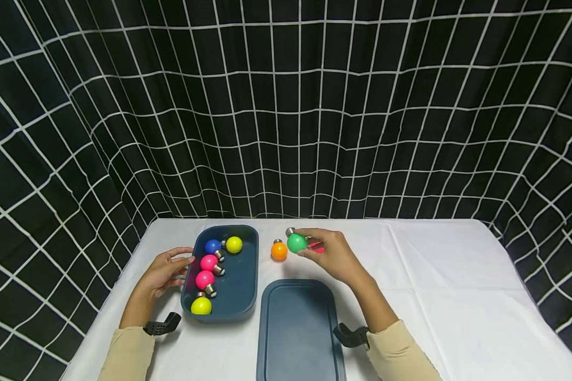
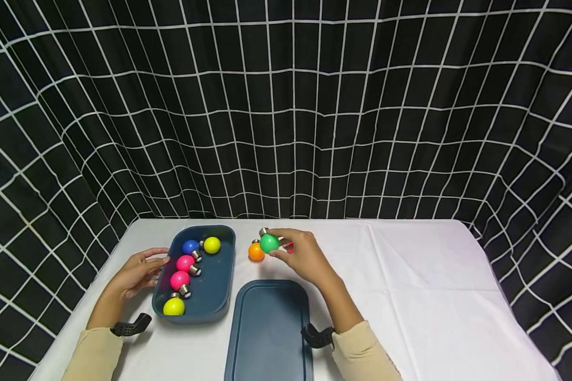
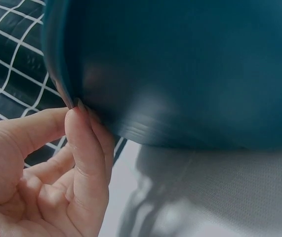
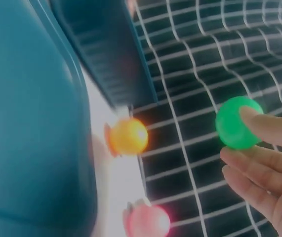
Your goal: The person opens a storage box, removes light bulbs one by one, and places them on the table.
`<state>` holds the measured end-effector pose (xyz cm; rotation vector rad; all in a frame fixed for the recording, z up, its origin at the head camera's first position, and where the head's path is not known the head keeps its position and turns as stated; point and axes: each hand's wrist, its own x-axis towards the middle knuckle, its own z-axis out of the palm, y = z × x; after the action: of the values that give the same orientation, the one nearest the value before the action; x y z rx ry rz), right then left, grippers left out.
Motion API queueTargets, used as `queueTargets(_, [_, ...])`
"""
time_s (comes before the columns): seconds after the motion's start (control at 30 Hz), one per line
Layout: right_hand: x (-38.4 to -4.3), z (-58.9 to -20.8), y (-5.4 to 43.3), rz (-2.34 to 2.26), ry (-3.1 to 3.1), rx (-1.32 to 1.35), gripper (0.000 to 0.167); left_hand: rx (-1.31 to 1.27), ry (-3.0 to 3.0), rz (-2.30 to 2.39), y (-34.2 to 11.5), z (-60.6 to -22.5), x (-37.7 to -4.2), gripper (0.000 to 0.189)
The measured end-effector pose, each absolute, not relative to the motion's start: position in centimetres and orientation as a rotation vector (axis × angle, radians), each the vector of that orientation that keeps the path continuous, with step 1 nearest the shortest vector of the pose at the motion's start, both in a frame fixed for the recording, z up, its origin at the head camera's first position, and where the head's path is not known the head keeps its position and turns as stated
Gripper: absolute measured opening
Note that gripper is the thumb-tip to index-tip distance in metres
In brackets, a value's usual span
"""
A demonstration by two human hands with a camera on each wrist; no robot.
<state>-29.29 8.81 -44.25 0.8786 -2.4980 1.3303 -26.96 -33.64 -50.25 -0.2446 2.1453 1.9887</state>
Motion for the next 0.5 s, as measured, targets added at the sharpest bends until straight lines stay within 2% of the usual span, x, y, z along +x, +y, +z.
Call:
queueTargets(0.23, [-30.6, -44.6, 11.5, 1.370, -2.500, 0.763, 0.049, -0.244, 2.142, 1.985, -33.7, -50.3, -27.0, 0.057])
queueTargets(0.5, [-32.0, -45.0, 13.7, 1.313, -2.498, 0.659, 0.045, -0.265, 2.167, 1.970, -33.7, -50.5, -27.1, 0.054])
